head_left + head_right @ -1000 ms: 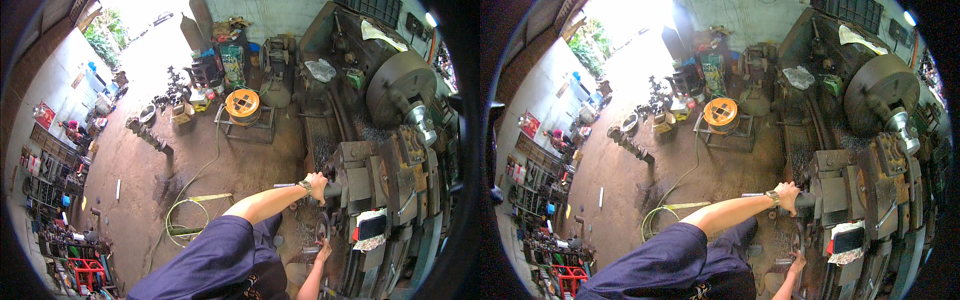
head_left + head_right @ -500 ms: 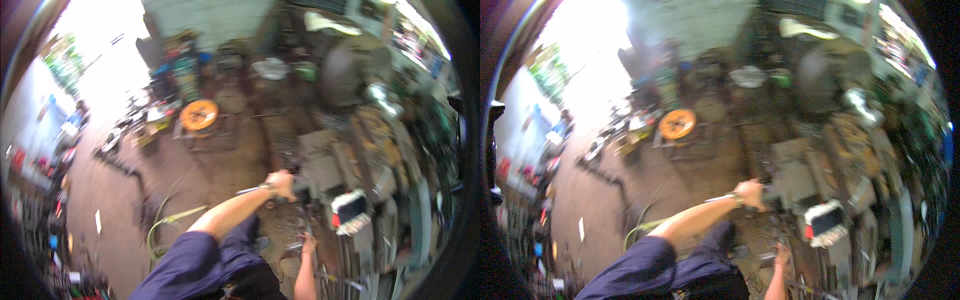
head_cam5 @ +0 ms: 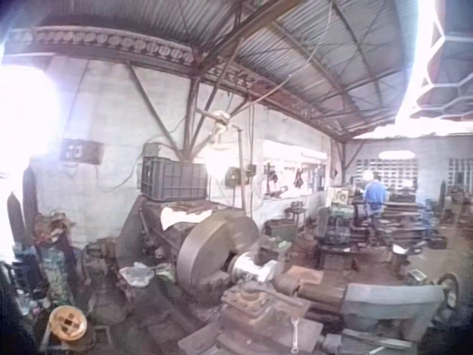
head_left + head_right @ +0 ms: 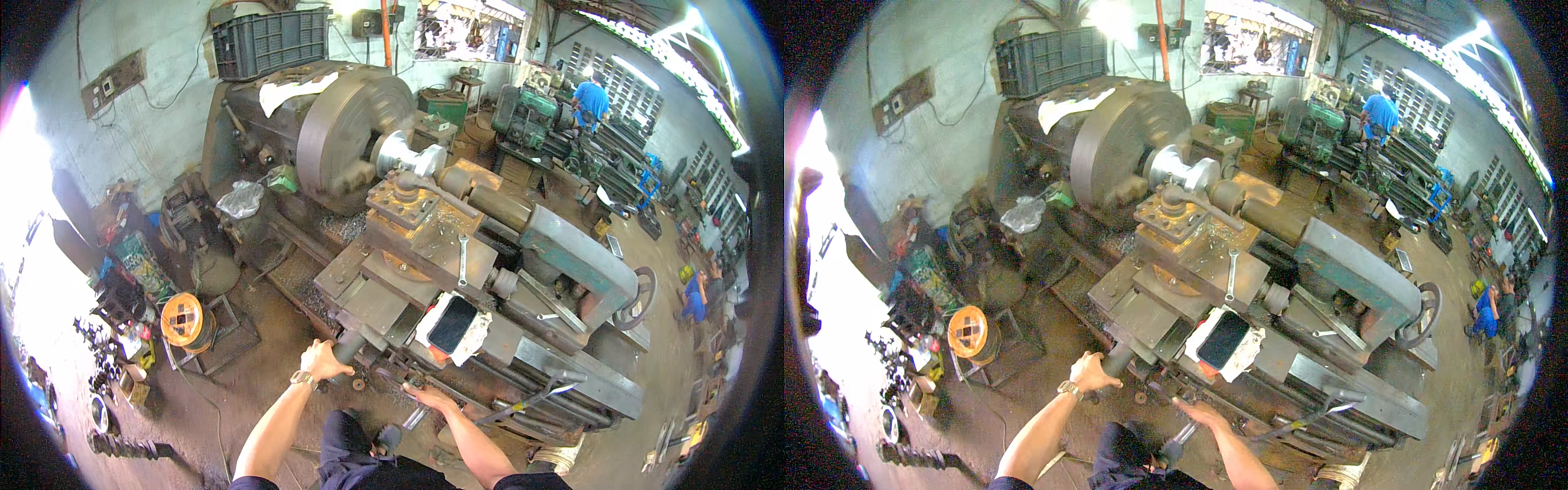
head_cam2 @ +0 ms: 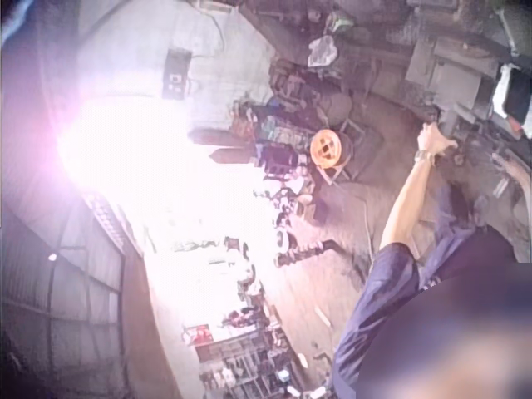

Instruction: The person operates a metal lathe, using both hands to turn the handwheels and levers that control the tool carriage and tailstock. The workpiece rotates in the chuck while the person makes small adjustments to the machine controls throughout the clip.

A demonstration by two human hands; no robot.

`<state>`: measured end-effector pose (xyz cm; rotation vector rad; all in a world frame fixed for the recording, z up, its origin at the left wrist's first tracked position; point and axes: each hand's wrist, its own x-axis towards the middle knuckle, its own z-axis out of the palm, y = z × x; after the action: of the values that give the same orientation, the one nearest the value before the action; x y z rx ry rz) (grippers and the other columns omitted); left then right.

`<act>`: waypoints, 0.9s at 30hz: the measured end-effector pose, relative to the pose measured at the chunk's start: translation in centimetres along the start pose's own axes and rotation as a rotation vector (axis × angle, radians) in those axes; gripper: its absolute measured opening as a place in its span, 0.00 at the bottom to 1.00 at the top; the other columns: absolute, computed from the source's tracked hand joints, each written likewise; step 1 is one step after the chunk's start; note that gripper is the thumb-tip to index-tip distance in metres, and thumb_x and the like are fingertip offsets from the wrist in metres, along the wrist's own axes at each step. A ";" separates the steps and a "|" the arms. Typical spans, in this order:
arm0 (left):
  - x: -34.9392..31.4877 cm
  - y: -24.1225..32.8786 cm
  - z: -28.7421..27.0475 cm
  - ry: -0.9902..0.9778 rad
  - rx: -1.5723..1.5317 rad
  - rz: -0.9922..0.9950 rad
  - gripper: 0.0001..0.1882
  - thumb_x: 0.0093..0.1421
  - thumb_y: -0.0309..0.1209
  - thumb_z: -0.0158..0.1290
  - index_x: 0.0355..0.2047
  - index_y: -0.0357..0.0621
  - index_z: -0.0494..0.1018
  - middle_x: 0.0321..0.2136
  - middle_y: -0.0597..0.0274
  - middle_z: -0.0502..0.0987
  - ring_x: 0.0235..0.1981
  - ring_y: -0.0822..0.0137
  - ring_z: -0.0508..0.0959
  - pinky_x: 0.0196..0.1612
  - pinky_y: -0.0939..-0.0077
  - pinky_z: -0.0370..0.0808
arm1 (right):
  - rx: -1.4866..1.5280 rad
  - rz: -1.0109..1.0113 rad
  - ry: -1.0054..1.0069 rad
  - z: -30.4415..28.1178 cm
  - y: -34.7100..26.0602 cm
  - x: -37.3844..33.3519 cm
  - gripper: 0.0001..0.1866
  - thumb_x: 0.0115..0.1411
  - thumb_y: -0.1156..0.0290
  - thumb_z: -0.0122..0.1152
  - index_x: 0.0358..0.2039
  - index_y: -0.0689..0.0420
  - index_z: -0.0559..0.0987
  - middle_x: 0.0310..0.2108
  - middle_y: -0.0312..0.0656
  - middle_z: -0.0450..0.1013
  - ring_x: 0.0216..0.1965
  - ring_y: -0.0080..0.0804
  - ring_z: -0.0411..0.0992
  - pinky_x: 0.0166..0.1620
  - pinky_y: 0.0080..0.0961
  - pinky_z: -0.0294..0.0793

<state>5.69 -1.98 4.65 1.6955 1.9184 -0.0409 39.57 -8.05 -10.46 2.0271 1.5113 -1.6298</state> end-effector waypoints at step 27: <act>0.1 0.0 0.5 0.008 0.057 -0.013 0.59 0.32 0.66 0.72 0.59 0.39 0.73 0.56 0.44 0.75 0.58 0.52 0.76 0.60 0.62 0.74 | 0.028 -0.104 0.216 0.6 -2.5 -0.5 0.59 0.42 0.14 0.55 0.27 0.74 0.82 0.35 0.69 0.79 0.45 0.57 0.80 0.49 0.46 0.77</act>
<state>5.91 -2.03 4.21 1.7225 1.9519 -0.0949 37.36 -7.56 -9.22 2.2371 1.6985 -1.5158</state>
